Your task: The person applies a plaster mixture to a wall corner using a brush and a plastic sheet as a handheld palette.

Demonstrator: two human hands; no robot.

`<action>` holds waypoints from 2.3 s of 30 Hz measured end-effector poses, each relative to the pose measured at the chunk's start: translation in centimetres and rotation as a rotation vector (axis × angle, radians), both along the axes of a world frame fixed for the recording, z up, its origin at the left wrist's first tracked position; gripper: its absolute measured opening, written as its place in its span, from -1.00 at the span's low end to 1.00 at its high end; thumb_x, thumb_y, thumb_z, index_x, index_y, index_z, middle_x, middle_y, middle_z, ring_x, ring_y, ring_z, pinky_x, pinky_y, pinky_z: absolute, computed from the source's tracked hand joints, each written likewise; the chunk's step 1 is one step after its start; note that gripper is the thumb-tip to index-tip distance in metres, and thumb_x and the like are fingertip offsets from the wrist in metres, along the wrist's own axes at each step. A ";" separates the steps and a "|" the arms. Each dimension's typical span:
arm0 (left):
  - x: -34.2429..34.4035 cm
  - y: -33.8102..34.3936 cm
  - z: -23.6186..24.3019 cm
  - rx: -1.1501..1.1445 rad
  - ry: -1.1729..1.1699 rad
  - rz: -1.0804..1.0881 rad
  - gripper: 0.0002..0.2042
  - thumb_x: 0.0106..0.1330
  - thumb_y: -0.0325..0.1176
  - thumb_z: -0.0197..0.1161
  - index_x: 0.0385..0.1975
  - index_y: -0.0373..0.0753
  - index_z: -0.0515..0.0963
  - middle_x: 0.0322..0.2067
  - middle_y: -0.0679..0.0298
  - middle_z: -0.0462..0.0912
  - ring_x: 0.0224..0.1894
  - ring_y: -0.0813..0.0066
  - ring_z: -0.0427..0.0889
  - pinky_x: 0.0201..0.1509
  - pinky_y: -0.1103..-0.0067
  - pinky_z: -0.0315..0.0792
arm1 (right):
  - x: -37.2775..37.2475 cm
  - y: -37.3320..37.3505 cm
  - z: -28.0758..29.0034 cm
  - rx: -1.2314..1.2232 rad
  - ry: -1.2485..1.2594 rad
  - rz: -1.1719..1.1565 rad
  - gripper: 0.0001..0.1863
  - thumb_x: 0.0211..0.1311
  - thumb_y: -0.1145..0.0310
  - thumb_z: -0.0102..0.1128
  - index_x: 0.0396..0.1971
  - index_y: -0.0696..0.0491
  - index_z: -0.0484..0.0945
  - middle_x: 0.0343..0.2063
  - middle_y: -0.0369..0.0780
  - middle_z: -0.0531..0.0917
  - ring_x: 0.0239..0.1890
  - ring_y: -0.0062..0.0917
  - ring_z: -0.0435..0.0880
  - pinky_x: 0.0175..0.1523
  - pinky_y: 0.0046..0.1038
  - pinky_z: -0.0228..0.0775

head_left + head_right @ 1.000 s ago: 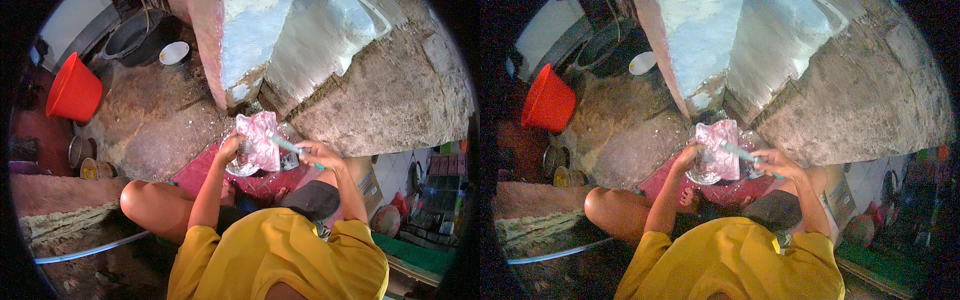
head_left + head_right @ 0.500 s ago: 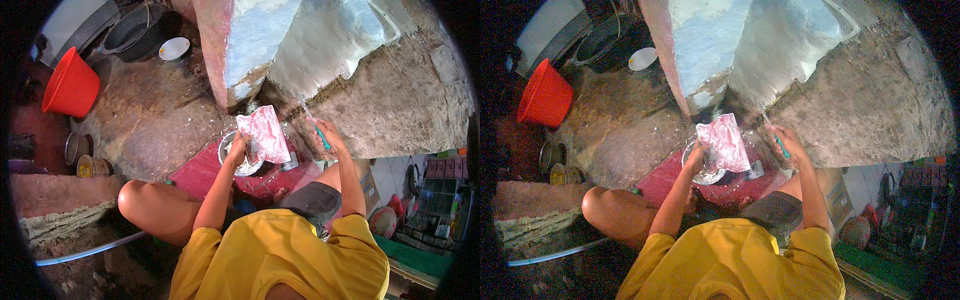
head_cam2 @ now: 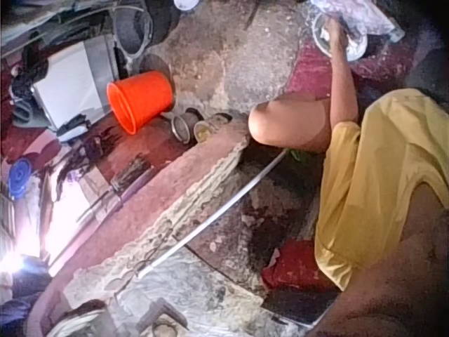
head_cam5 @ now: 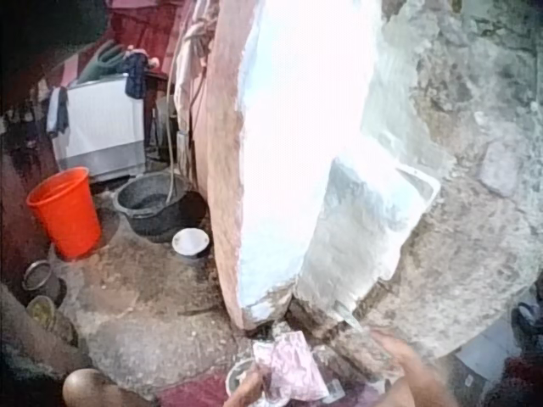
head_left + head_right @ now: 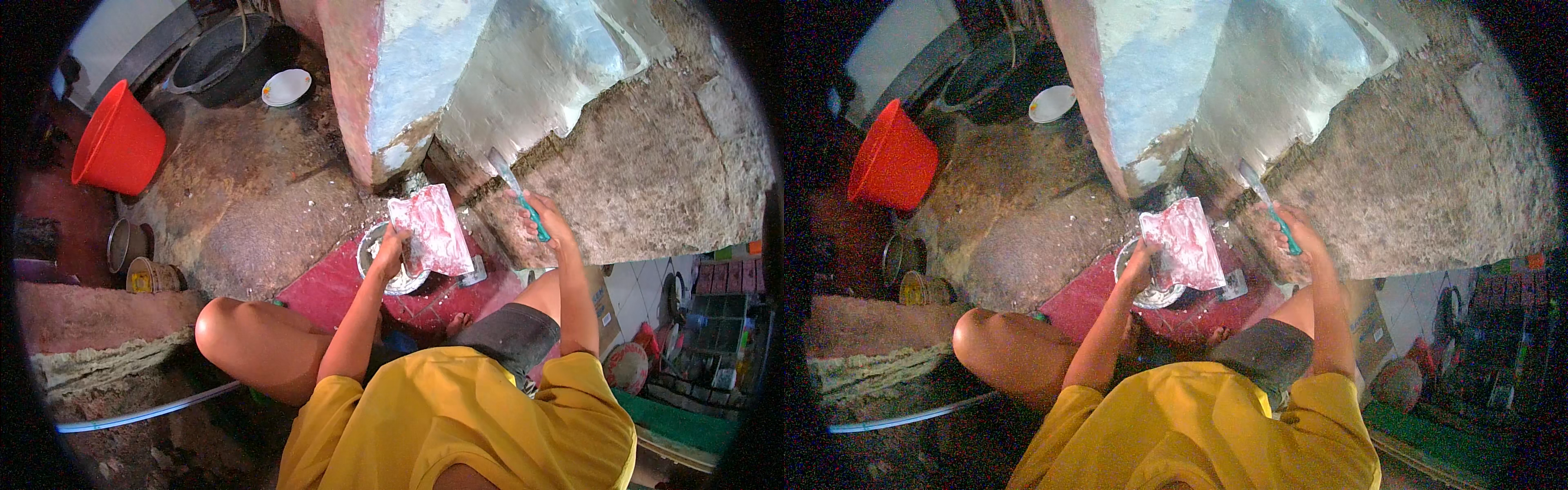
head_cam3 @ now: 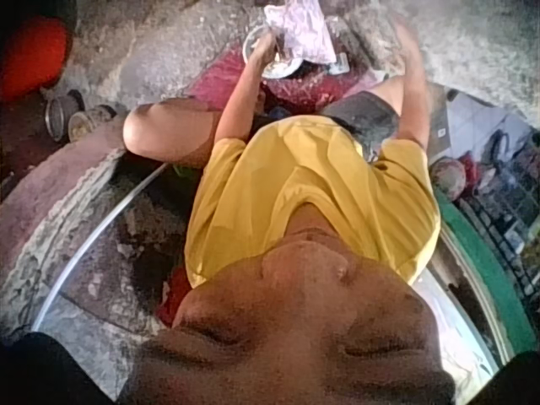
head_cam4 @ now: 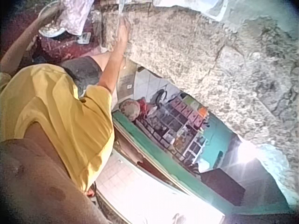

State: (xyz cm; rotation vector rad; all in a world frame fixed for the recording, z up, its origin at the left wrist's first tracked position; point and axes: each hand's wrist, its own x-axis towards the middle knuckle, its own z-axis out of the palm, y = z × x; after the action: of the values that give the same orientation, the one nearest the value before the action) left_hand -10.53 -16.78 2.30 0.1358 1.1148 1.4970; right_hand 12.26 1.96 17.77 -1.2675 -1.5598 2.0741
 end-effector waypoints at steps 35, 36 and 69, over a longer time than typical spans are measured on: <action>0.0 -0.1 -1.0 0.057 0.021 0.012 -0.53 0.14 -0.45 -0.03 0.08 -0.27 0.09 -0.14 0.20 0.39 -0.17 0.33 0.43 -0.11 0.44 0.40 | -0.3 1.1 2.8 0.170 -0.191 0.084 -0.62 0.25 0.17 -0.11 -0.10 0.14 0.44 -0.70 -0.37 0.36 -0.78 -0.70 0.35 -0.73 -0.64 0.18; 0.0 -0.2 -0.8 0.058 0.027 0.013 -0.53 0.14 -0.45 -0.03 0.08 -0.27 0.09 -0.14 0.20 0.39 -0.17 0.33 0.43 -0.11 0.43 0.40 | -0.2 1.0 3.7 0.182 -0.208 0.094 -0.62 0.25 0.17 -0.11 -0.10 0.13 0.44 -0.70 -0.37 0.36 -0.78 -0.70 0.36 -0.73 -0.64 0.17; 0.1 -0.1 -1.5 0.039 -0.027 0.038 -0.58 0.09 -0.49 -0.02 0.01 -0.26 0.18 -0.24 0.25 0.41 -0.24 0.43 0.41 -0.16 0.49 0.36 | -3.4 -2.1 -1.0 0.151 -0.057 -0.049 -0.62 0.25 0.09 -0.12 -0.20 0.11 0.44 -0.68 -0.34 0.40 -0.75 -0.63 0.41 -0.69 -0.60 0.19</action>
State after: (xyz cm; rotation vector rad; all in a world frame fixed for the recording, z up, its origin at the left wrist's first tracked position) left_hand -10.45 -16.91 0.77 0.1219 1.0719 1.5503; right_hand 8.89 -0.11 16.81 -1.3069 -1.6576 1.8680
